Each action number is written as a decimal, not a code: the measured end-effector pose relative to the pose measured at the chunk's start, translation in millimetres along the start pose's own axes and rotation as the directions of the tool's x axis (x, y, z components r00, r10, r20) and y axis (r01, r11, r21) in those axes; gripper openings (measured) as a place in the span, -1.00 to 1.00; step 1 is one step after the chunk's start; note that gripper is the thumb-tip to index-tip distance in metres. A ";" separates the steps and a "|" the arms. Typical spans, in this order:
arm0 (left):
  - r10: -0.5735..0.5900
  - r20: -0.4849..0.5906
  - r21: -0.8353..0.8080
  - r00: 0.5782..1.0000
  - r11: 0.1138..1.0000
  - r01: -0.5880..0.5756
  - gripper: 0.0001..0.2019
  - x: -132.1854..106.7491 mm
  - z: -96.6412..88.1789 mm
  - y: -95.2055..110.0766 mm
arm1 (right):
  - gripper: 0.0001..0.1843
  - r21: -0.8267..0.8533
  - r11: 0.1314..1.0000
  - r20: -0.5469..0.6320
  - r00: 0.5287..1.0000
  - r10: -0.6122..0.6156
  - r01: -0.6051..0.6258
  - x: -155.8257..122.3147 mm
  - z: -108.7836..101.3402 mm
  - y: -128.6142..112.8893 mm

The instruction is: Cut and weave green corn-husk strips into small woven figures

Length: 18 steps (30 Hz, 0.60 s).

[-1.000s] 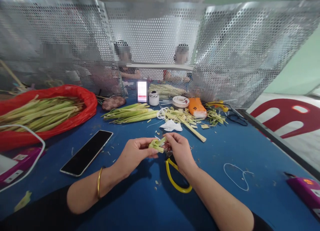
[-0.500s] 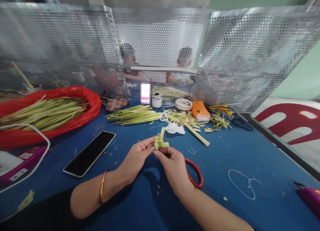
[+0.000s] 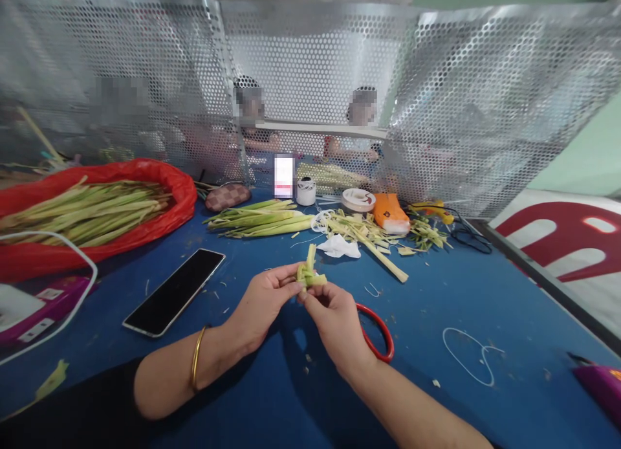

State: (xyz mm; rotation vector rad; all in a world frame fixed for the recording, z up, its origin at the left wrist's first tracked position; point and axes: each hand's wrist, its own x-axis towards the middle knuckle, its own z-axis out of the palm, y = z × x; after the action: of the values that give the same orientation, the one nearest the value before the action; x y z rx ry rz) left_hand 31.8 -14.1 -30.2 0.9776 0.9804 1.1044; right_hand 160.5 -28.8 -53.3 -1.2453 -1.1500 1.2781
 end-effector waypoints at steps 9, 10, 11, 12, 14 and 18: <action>-0.009 -0.080 0.037 0.997 0.999 0.012 -0.67 3.8 -0.8 4.4 | -0.70 0.098 0.995 0.134 0.991 0.017 -0.030 -1.7 -2.0 -0.3; -0.011 -0.082 0.042 0.997 0.999 0.014 -0.69 3.1 -0.7 4.6 | -0.71 0.104 0.994 0.137 0.990 0.016 -0.030 -1.4 -1.6 -0.5; -0.013 -0.081 0.048 0.997 0.999 0.017 -0.70 2.5 -0.7 4.8 | -0.73 0.106 0.994 0.132 0.991 0.013 -0.027 -1.0 -1.0 -0.9; -0.016 -0.082 0.057 0.997 0.998 0.021 -0.71 1.9 -0.8 4.7 | -0.73 0.098 0.995 0.122 0.992 0.009 -0.021 -0.6 -0.4 -1.4; -0.013 -0.084 0.082 0.996 0.996 0.020 -0.71 1.0 -1.0 4.3 | -0.73 0.063 0.998 0.092 0.996 0.005 -0.011 0.2 0.4 -2.1; 0.016 -0.094 0.161 0.995 0.987 0.000 -0.67 0.7 -1.1 3.4 | -0.79 -0.003 1.000 0.074 0.997 0.004 -0.003 1.5 -1.3 1.4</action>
State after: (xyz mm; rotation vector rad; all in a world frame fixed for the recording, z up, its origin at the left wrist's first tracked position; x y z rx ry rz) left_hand 30.1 -12.8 -27.4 1.0673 1.1575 1.0992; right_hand 161.7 -27.4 -54.8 -1.2119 -1.2031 1.3347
